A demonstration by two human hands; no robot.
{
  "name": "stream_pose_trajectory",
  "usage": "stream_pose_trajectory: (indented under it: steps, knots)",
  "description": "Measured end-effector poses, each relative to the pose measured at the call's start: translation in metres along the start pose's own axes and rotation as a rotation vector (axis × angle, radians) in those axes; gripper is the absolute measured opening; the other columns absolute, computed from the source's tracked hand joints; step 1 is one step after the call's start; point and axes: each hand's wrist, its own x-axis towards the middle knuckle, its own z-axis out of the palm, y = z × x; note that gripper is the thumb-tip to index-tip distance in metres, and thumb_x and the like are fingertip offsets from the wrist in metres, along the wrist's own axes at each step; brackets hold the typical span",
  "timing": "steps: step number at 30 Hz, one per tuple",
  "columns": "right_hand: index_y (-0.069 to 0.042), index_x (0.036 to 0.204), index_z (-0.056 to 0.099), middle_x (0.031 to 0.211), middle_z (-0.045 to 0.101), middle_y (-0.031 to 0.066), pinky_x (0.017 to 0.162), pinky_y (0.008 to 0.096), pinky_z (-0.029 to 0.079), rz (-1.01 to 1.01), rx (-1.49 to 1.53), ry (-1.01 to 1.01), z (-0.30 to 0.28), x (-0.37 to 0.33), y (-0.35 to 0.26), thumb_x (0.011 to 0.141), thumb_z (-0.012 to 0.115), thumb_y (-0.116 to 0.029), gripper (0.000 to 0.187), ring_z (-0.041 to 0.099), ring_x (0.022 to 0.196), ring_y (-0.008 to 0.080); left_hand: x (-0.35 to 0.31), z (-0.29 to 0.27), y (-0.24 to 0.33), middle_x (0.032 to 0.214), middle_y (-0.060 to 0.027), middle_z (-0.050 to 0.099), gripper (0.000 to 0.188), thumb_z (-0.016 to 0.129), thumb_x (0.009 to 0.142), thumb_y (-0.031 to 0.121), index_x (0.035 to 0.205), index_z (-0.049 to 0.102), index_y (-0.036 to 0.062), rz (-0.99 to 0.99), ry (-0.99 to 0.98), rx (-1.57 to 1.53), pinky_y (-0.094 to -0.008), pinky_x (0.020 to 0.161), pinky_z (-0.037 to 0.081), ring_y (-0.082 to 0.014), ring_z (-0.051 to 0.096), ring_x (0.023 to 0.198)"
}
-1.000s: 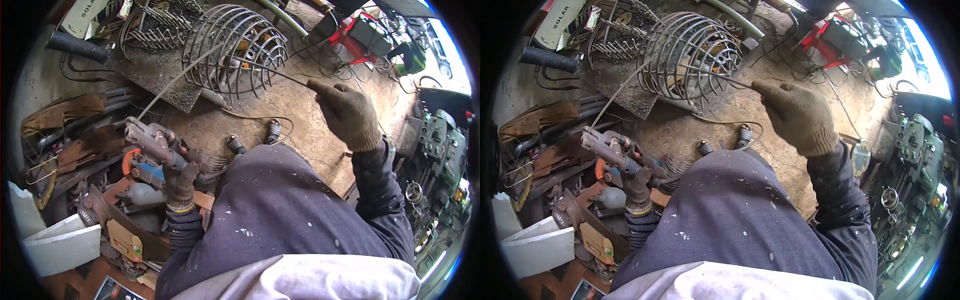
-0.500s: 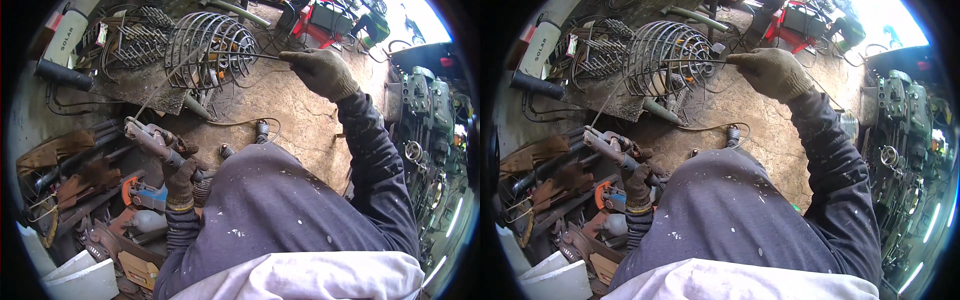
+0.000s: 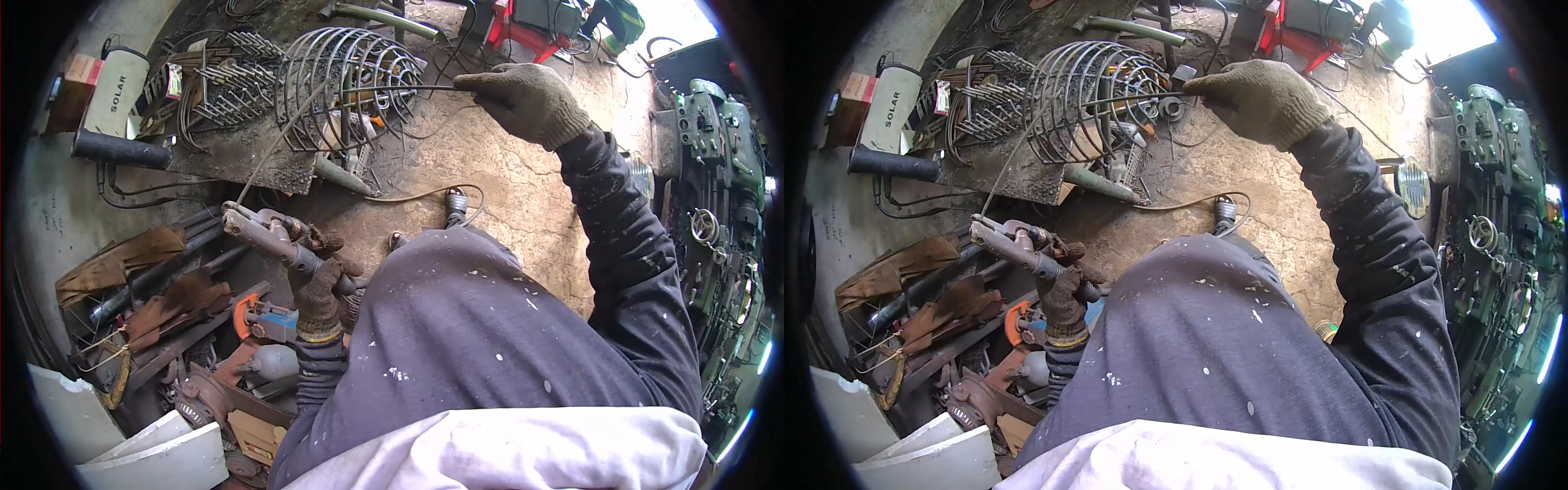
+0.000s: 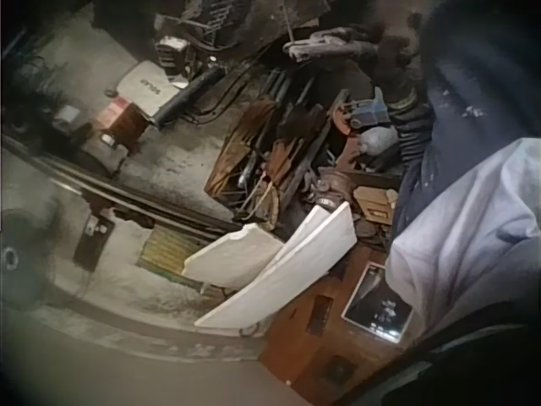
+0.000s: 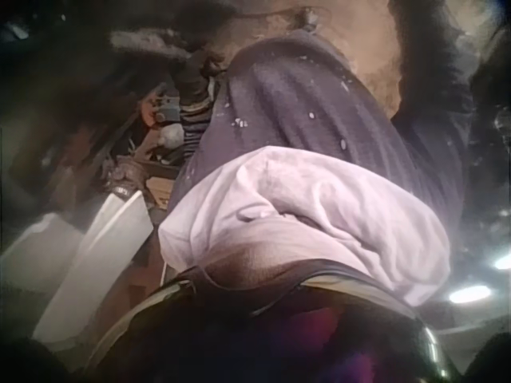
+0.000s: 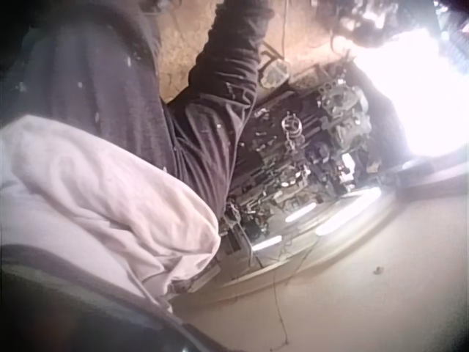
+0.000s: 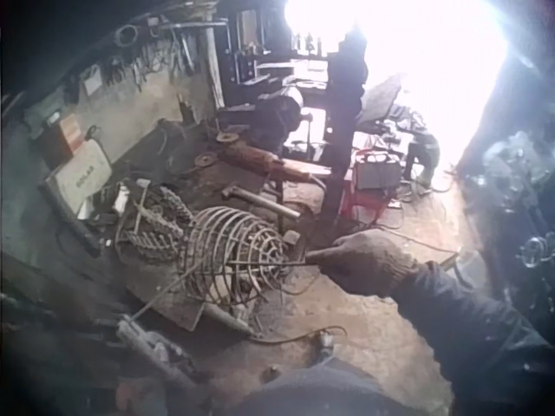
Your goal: The person welds a globe-like metal structure on a workbench. They use a welding torch to join the wires while holding a filler rod, and tap the metal with a hammer between welds.
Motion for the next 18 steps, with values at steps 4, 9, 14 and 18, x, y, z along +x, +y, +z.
stream_pose_trajectory:
  steps: [4, 9, 14, 18]
  knots:
    - [-0.019, 0.126, 0.071, 0.091, 0.073, 0.0115, 0.072, 0.0398, 0.058, 0.012, -0.009, -0.006, -0.001, -0.002, -0.001, 0.088, 0.07, -0.018, 0.038, 0.072, 0.082, 0.0295, 0.002, 0.002, 0.004, 0.116, -0.0188, 0.061, 0.053, 0.063, 0.084, -0.003, 0.133, 0.045, 0.0006, -0.009, -0.03, 0.094, -0.0377, 0.071, 0.062, -0.026, 0.071, 0.083]
    - [-0.028, 0.122, 0.074, 0.087, 0.073, 0.0103, 0.071, 0.0431, 0.058, 0.008, -0.001, 0.052, -0.002, 0.0, -0.002, 0.093, 0.065, -0.024, 0.03, 0.071, 0.08, 0.032, 0.002, 0.004, -0.003, 0.119, -0.0172, 0.058, 0.053, 0.063, 0.083, -0.005, 0.132, 0.045, 0.0008, 0.03, -0.002, 0.006, -0.0385, 0.07, 0.063, -0.0245, 0.069, 0.087]
    - [-0.027, 0.12, 0.074, 0.088, 0.074, 0.0093, 0.071, 0.0433, 0.058, 0.029, -0.004, 0.049, -0.004, -0.001, -0.006, 0.093, 0.066, -0.025, 0.029, 0.071, 0.081, 0.0317, 0.012, 0.002, -0.013, 0.119, -0.0149, 0.057, 0.053, 0.063, 0.084, -0.005, 0.133, 0.046, 0.002, 0.077, 0.019, -0.005, -0.0392, 0.067, 0.063, -0.0248, 0.07, 0.082]
    - [-0.027, 0.118, 0.075, 0.089, 0.074, 0.0083, 0.071, 0.0431, 0.058, 0.019, -0.012, 0.065, -0.003, -0.002, -0.006, 0.091, 0.067, -0.025, 0.028, 0.071, 0.081, 0.0312, 0.016, 0.013, -0.003, 0.115, -0.012, 0.057, 0.056, 0.065, 0.084, -0.005, 0.136, 0.046, 0.0038, 0.061, -0.055, -0.045, -0.0376, 0.066, 0.064, -0.0254, 0.071, 0.08]
